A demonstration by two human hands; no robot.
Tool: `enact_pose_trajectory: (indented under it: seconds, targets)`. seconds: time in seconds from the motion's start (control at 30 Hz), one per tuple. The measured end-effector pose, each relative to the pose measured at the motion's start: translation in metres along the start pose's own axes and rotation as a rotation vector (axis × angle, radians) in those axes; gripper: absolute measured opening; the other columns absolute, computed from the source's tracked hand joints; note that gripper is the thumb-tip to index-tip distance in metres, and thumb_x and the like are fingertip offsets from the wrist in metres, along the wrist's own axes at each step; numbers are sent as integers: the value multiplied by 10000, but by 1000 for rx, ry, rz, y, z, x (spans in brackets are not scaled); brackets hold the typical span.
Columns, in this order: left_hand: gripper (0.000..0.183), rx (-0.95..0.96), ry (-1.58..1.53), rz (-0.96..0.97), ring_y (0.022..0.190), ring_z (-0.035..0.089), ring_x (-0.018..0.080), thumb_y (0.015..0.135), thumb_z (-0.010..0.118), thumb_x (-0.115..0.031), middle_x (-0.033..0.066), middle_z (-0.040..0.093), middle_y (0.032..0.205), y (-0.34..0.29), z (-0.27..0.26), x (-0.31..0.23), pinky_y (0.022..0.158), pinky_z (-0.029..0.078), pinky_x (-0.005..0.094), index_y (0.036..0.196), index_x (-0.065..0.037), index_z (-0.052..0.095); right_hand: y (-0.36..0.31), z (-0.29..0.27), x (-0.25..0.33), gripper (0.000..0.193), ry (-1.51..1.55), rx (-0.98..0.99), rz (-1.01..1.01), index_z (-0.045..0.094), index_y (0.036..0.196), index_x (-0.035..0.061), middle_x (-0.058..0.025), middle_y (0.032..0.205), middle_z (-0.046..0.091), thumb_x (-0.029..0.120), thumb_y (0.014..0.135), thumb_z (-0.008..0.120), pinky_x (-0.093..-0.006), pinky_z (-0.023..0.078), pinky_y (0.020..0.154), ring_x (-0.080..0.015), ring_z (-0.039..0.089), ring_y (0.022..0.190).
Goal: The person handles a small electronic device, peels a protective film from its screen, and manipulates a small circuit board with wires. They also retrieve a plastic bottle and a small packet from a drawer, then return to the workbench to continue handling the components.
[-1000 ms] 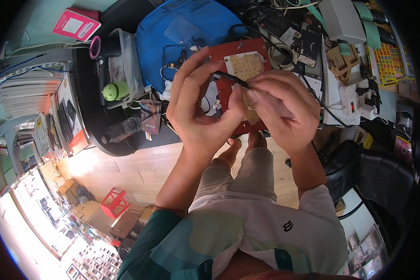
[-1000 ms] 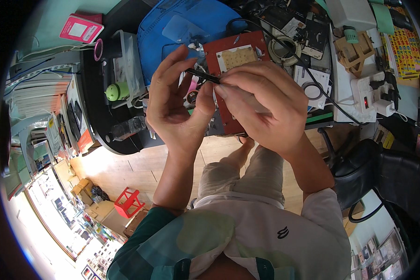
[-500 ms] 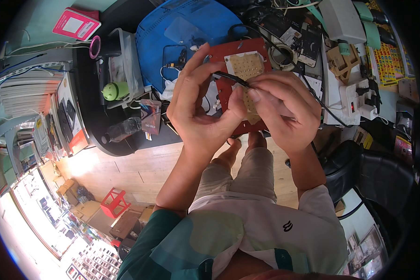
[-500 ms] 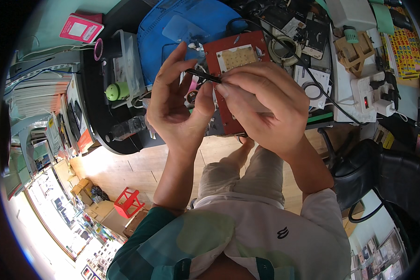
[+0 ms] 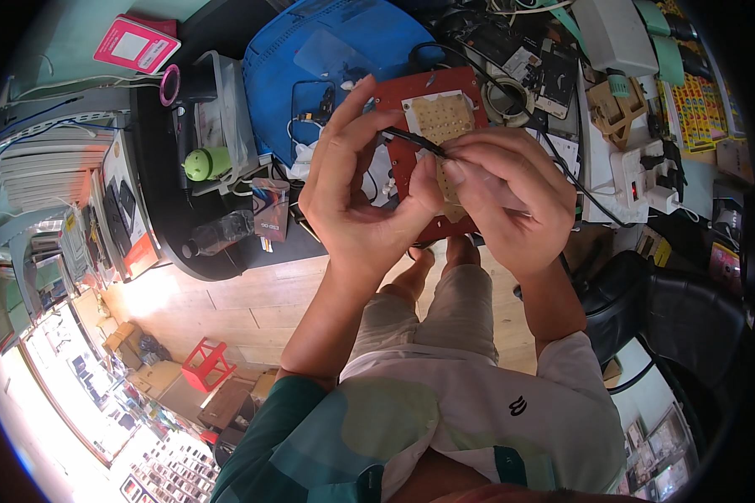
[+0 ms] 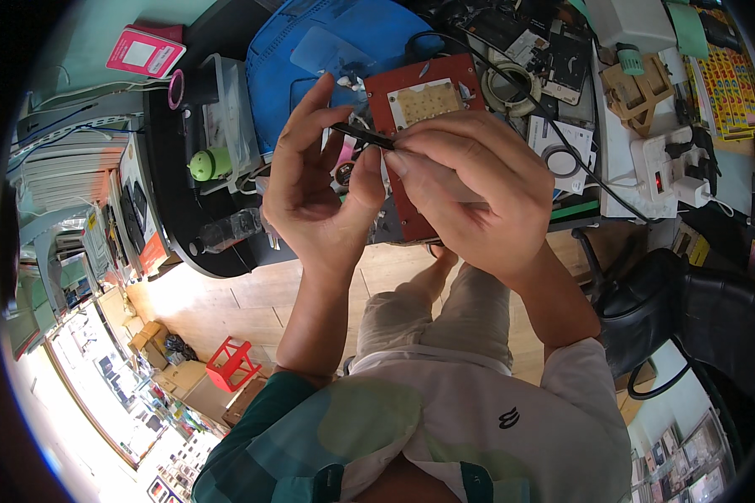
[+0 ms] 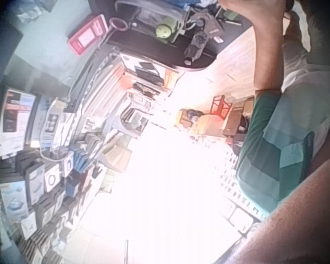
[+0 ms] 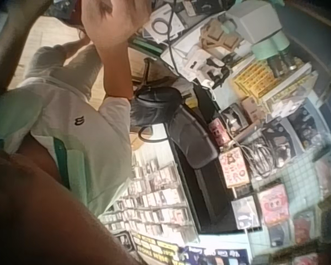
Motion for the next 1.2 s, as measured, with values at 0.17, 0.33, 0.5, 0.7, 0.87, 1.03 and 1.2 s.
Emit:
enact_pose_trajectory:
  seconds: [0.17,0.33,0.5,0.7,0.87,1.03,1.2]
  targets:
    - [469,-10,4,8,1199,671,270,731,824,-1,299,601,1379,1,0,0,934,598,332,1163,85,663,0,0,0,216,-2,3,1,735,978,-47,-144,932,744,-59,772,800,-357,572,733,-272,716,824]
    - [440,-39,34,20,1189,681,284,710,817,4,313,632,1329,2,0,1,906,607,326,1116,93,673,3,1,0,215,-2,10,-6,732,973,-46,-142,929,743,-67,768,796,-358,571,734,-272,715,818]
    - [423,-76,52,66,1142,706,282,695,824,-12,323,654,1296,5,-3,2,852,612,314,1077,95,678,7,4,1,210,-12,27,-18,734,961,-39,-131,924,742,-57,765,807,-359,568,728,-273,711,809]
    - [406,-105,33,13,1095,725,251,688,822,-7,332,649,1310,2,-8,9,809,607,291,1054,92,676,13,10,2,202,-14,53,-32,734,949,-39,-129,913,738,-54,764,813,-362,567,722,-277,709,805]
    - [398,-126,-9,-36,1079,720,222,691,808,6,326,635,1343,1,-9,12,802,605,285,1057,90,673,16,14,1,192,-9,70,-27,730,939,-44,-135,912,737,-60,765,809,-364,568,717,-278,709,809]
    - [411,-131,-36,-33,1077,711,217,687,792,12,315,621,1363,2,-9,13,851,609,306,1070,90,664,18,15,2,206,-13,87,-31,728,948,-45,-137,919,739,-52,761,813,-368,571,725,-281,712,819]
    - [408,-141,-62,-87,1123,689,228,699,779,7,283,607,1377,4,-9,11,901,606,326,1082,76,657,18,15,2,271,-12,110,-13,728,998,-40,-145,981,742,-15,750,835,-376,578,759,-296,720,848]
Point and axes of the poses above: each hand's wrist, its own y-axis towards the middle knuckle, its own z-axis out of the palm, x = y × z, the point moved 5 cm from there along y, towards the middle knuckle
